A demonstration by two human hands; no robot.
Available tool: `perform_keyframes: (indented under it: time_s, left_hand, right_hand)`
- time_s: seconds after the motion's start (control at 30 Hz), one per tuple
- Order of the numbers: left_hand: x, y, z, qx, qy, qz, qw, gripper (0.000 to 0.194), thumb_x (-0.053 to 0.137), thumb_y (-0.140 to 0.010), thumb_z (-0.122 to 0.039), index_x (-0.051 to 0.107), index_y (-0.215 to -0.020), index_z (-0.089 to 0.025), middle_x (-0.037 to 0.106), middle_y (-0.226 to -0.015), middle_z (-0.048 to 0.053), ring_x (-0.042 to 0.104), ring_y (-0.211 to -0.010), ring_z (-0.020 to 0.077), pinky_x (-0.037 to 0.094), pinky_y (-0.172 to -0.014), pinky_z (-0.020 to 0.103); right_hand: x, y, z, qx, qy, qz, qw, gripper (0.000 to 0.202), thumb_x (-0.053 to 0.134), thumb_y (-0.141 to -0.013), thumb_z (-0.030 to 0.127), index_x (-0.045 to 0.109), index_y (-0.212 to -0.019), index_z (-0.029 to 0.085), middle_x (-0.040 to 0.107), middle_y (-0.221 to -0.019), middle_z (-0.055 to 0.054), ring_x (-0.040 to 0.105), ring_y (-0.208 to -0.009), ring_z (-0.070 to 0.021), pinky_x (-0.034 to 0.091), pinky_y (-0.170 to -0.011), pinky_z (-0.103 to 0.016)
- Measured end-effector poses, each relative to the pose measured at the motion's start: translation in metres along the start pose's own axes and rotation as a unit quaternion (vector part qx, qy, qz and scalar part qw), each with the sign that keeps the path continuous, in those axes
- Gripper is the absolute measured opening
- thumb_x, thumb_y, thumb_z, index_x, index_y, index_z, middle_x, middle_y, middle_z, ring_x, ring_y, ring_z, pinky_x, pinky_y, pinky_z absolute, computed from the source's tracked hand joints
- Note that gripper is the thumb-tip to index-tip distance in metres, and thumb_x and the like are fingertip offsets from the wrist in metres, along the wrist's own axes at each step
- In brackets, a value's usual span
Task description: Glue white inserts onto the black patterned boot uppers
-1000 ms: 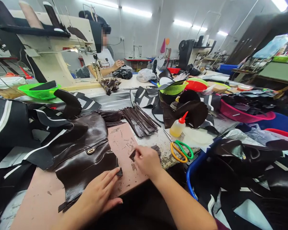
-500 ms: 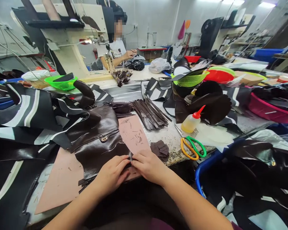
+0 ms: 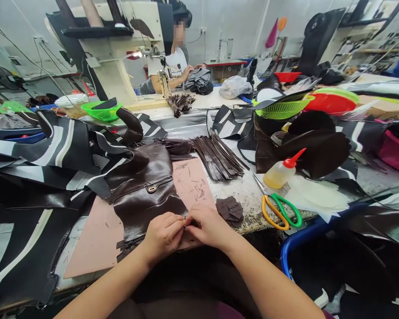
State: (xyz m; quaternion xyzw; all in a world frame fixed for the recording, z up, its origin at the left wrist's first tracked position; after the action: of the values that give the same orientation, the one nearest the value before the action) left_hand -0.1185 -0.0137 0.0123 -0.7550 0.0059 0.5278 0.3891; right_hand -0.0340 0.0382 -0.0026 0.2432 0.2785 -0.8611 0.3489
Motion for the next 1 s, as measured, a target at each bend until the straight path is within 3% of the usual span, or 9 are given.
perform_keyframes:
  time_s: [0.17, 0.4, 0.6, 0.7, 0.77, 0.8, 0.87, 0.93, 1.0]
  left_hand:
    - [0.003, 0.003, 0.001, 0.002, 0.004, -0.003, 1.0, 0.024, 0.04, -0.086, -0.013, 0.058, -0.071, -0.013, 0.06, -0.063, 0.004, 0.052, -0.058, 0.014, 0.045, -0.052, 0.025]
    - [0.001, 0.002, 0.001, -0.002, 0.013, 0.004, 1.0, 0.027, 0.039, -0.087, -0.014, 0.056, -0.065, -0.014, 0.059, -0.063, 0.004, 0.051, -0.058, 0.0135, 0.044, -0.054, 0.025]
    - [0.001, 0.002, 0.0, 0.002, 0.007, 0.003, 1.0, 0.026, 0.04, -0.086, -0.013, 0.055, -0.066, -0.014, 0.058, -0.063, 0.004, 0.05, -0.059, 0.0141, 0.043, -0.055, 0.025]
    - [0.008, 0.004, 0.001, -0.018, -0.024, 0.048, 0.998, 0.025, 0.039, -0.084, -0.012, 0.054, -0.065, -0.015, 0.058, -0.067, 0.006, 0.05, -0.061, 0.016, 0.044, -0.057, 0.028]
    - [0.013, 0.006, 0.001, -0.03, -0.034, 0.101, 0.994, 0.019, 0.043, -0.084, -0.025, 0.058, -0.079, -0.014, 0.059, -0.074, 0.008, 0.052, -0.065, 0.0193, 0.045, -0.059, 0.033]
    - [0.013, 0.007, 0.001, -0.035, -0.023, 0.124, 0.991, 0.028, 0.046, -0.084, -0.036, 0.058, -0.093, -0.012, 0.06, -0.077, 0.009, 0.053, -0.067, 0.0211, 0.046, -0.06, 0.035]
    - [0.006, 0.009, 0.003, -0.055, 0.024, 0.151, 0.987, 0.061, 0.046, -0.081, -0.053, 0.044, -0.123, -0.009, 0.062, -0.084, 0.01, 0.056, -0.071, 0.0226, 0.048, -0.062, 0.037]
    - [-0.009, 0.011, 0.012, -0.092, 0.045, 0.15, 0.983, 0.067, 0.042, -0.084, -0.051, 0.029, -0.134, -0.008, 0.062, -0.092, 0.01, 0.058, -0.077, 0.0218, 0.049, -0.067, 0.035]
    - [-0.024, 0.017, 0.022, -0.12, 0.002, 0.159, 0.98, 0.049, 0.041, -0.087, -0.04, 0.041, -0.127, -0.011, 0.062, -0.097, 0.011, 0.057, -0.084, 0.0226, 0.048, -0.073, 0.036]
  right_hand:
    - [0.007, -0.002, -0.002, 0.005, 0.018, 0.013, 1.0, 0.02, 0.056, -0.07, -0.002, 0.053, -0.071, 0.018, 0.056, -0.074, -0.001, 0.052, -0.075, -0.0156, 0.044, -0.069, -0.028]
    - [0.008, 0.001, -0.005, 0.02, -0.04, -0.01, 0.999, 0.023, 0.05, -0.069, -0.003, 0.05, -0.068, 0.02, 0.052, -0.073, 0.0, 0.051, -0.077, -0.015, 0.044, -0.071, -0.028]
    - [-0.001, 0.011, -0.006, 0.025, -0.082, -0.059, 0.995, 0.011, 0.051, -0.076, 0.011, 0.053, -0.07, 0.02, 0.058, -0.09, -0.005, 0.054, -0.091, -0.0186, 0.045, -0.081, -0.035]
    - [-0.02, 0.029, -0.013, 0.085, -0.172, -0.054, 0.98, 0.008, 0.053, -0.08, 0.023, 0.055, -0.072, 0.021, 0.062, -0.08, -0.003, 0.06, -0.081, -0.0174, 0.047, -0.083, -0.036]
    - [-0.028, 0.041, -0.012, 0.114, -0.187, 0.012, 0.976, 0.016, 0.051, -0.084, 0.031, 0.06, -0.075, 0.021, 0.062, -0.069, -0.001, 0.061, -0.069, -0.0155, 0.047, -0.085, -0.037]
    - [-0.03, 0.045, -0.009, 0.113, -0.17, 0.048, 0.978, 0.023, 0.048, -0.086, 0.034, 0.062, -0.074, 0.021, 0.064, -0.071, -0.002, 0.061, -0.07, -0.0157, 0.046, -0.087, -0.038]
    - [-0.032, 0.049, 0.0, 0.09, -0.107, 0.085, 0.987, 0.037, 0.041, -0.09, 0.038, 0.066, -0.069, 0.021, 0.066, -0.085, -0.005, 0.062, -0.084, -0.0177, 0.046, -0.087, -0.036]
    - [-0.029, 0.043, 0.007, 0.069, -0.034, 0.057, 0.995, 0.04, 0.037, -0.091, 0.036, 0.067, -0.069, 0.021, 0.064, -0.097, -0.007, 0.059, -0.094, -0.0188, 0.048, -0.083, -0.033]
    - [-0.017, 0.031, 0.017, 0.036, 0.038, 0.019, 0.998, 0.031, 0.039, -0.091, 0.03, 0.067, -0.084, 0.021, 0.064, -0.099, -0.007, 0.059, -0.095, -0.0182, 0.048, -0.084, -0.033]
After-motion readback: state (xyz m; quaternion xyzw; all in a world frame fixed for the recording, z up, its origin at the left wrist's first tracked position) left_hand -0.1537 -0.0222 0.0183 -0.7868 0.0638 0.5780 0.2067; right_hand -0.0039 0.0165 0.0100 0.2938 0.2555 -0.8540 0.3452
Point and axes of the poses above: each hand's wrist, its own y-axis away from the middle knuckle, its own x-axis out of the palm, z = x × y, the point moved 7 cm from there along -y, towards the middle knuckle
